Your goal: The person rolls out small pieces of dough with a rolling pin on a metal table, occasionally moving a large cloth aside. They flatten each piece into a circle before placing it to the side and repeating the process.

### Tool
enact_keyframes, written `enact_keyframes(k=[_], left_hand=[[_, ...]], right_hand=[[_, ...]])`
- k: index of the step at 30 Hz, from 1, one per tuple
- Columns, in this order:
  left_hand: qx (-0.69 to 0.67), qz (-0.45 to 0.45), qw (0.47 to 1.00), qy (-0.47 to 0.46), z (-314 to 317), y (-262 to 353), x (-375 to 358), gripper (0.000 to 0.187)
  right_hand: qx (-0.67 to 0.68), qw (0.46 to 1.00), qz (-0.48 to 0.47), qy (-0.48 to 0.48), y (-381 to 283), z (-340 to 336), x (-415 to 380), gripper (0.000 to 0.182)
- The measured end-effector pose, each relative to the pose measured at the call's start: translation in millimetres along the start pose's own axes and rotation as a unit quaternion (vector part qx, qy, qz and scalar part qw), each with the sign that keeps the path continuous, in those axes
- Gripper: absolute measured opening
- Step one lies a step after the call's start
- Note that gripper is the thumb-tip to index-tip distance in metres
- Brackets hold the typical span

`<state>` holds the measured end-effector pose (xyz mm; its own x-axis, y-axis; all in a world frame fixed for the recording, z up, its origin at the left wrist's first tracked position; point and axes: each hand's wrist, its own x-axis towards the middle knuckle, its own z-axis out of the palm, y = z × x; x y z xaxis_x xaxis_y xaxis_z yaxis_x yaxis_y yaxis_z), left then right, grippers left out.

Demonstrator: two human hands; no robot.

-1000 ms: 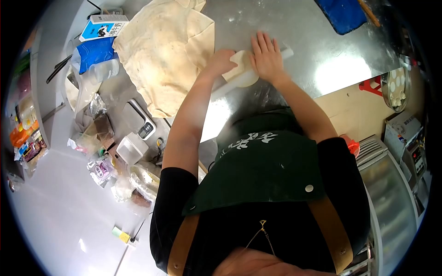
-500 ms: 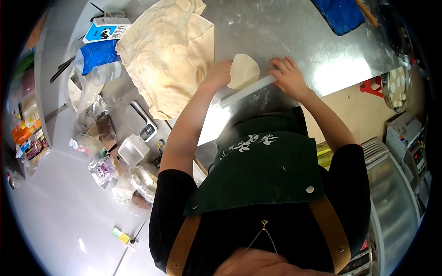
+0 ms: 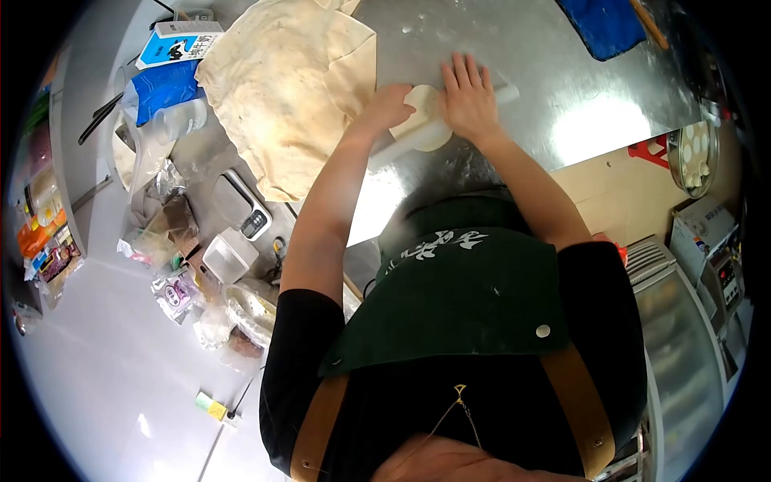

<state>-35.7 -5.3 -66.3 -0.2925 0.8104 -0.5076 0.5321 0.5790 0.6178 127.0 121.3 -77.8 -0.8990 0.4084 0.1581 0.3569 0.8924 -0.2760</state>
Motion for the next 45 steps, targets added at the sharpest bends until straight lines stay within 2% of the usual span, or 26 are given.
enact_keyframes(k=[2, 4, 10, 12, 13, 15, 19, 21, 22, 27, 28, 31, 33, 36, 39, 43, 45], left_hand=[[0.036, 0.010, 0.999, -0.010, 1, 1, -2, 0.026], [0.099, 0.022, 0.995, -0.017, -3, 13, -4, 0.025], [0.095, -0.047, 0.994, -0.031, -10, 61, -41, 0.031], [-0.052, -0.039, 0.997, 0.031, -10, 56, -45, 0.033], [-0.127, -0.036, 0.989, 0.064, -9, 53, -47, 0.034], [-0.057, -0.067, 0.994, 0.060, 17, 18, -35, 0.034], [0.017, -0.131, 0.991, 0.035, 15, 35, -43, 0.039], [0.025, -0.111, 0.993, 0.028, 16, 28, -41, 0.044], [0.029, -0.101, 0.994, 0.025, 14, 25, -39, 0.047], [-0.086, -0.035, 0.987, 0.129, 17, -1, -23, 0.040], [-0.105, -0.017, 0.983, 0.151, 16, -7, -18, 0.038], [-0.194, -0.063, 0.973, 0.104, 8, -10, -5, 0.033], [-0.161, -0.066, 0.983, 0.063, -1, -12, 4, 0.031], [-0.098, -0.053, 0.993, 0.031, -5, -7, 8, 0.027], [0.007, -0.025, 0.999, 0.027, -9, 1, 10, 0.029], [0.128, -0.015, 0.988, 0.081, -2, 28, -10, 0.029], [0.087, -0.024, 0.993, 0.071, -7, 53, -32, 0.025]], right_hand=[[-0.004, 0.999, 0.019, 0.032, -4, 5, 17, 0.054], [0.020, 1.000, 0.002, 0.023, 0, 4, 0, 0.057], [0.099, 0.986, -0.114, -0.077, 41, -25, -76, 0.048], [0.128, 0.978, -0.137, -0.089, 49, -32, -85, 0.036], [0.126, 0.979, -0.130, -0.096, 51, -38, -85, 0.036], [0.117, 0.980, -0.122, -0.107, 58, -48, -77, 0.036], [0.109, 0.978, -0.151, -0.093, 54, -49, -44, 0.035], [0.115, 0.974, -0.169, -0.098, 45, -40, -24, 0.036], [0.092, 0.982, -0.144, -0.075, 39, -31, -16, 0.035], [0.012, 0.999, 0.015, 0.028, 12, -1, -10, 0.039], [0.011, 1.000, 0.010, 0.017, 10, 1, -21, 0.041], [-0.011, 1.000, -0.004, -0.007, 15, -3, -29, 0.049], [-0.029, 0.999, 0.004, -0.022, 10, 1, 4, 0.054], [-0.011, 1.000, 0.026, 0.012, 3, 6, 30, 0.057], [0.026, 0.999, -0.006, 0.024, 9, 0, 0, 0.057], [0.095, 0.991, -0.081, -0.041, 35, -16, -59, 0.051], [0.103, 0.983, -0.123, -0.085, 49, -18, -79, 0.047]])
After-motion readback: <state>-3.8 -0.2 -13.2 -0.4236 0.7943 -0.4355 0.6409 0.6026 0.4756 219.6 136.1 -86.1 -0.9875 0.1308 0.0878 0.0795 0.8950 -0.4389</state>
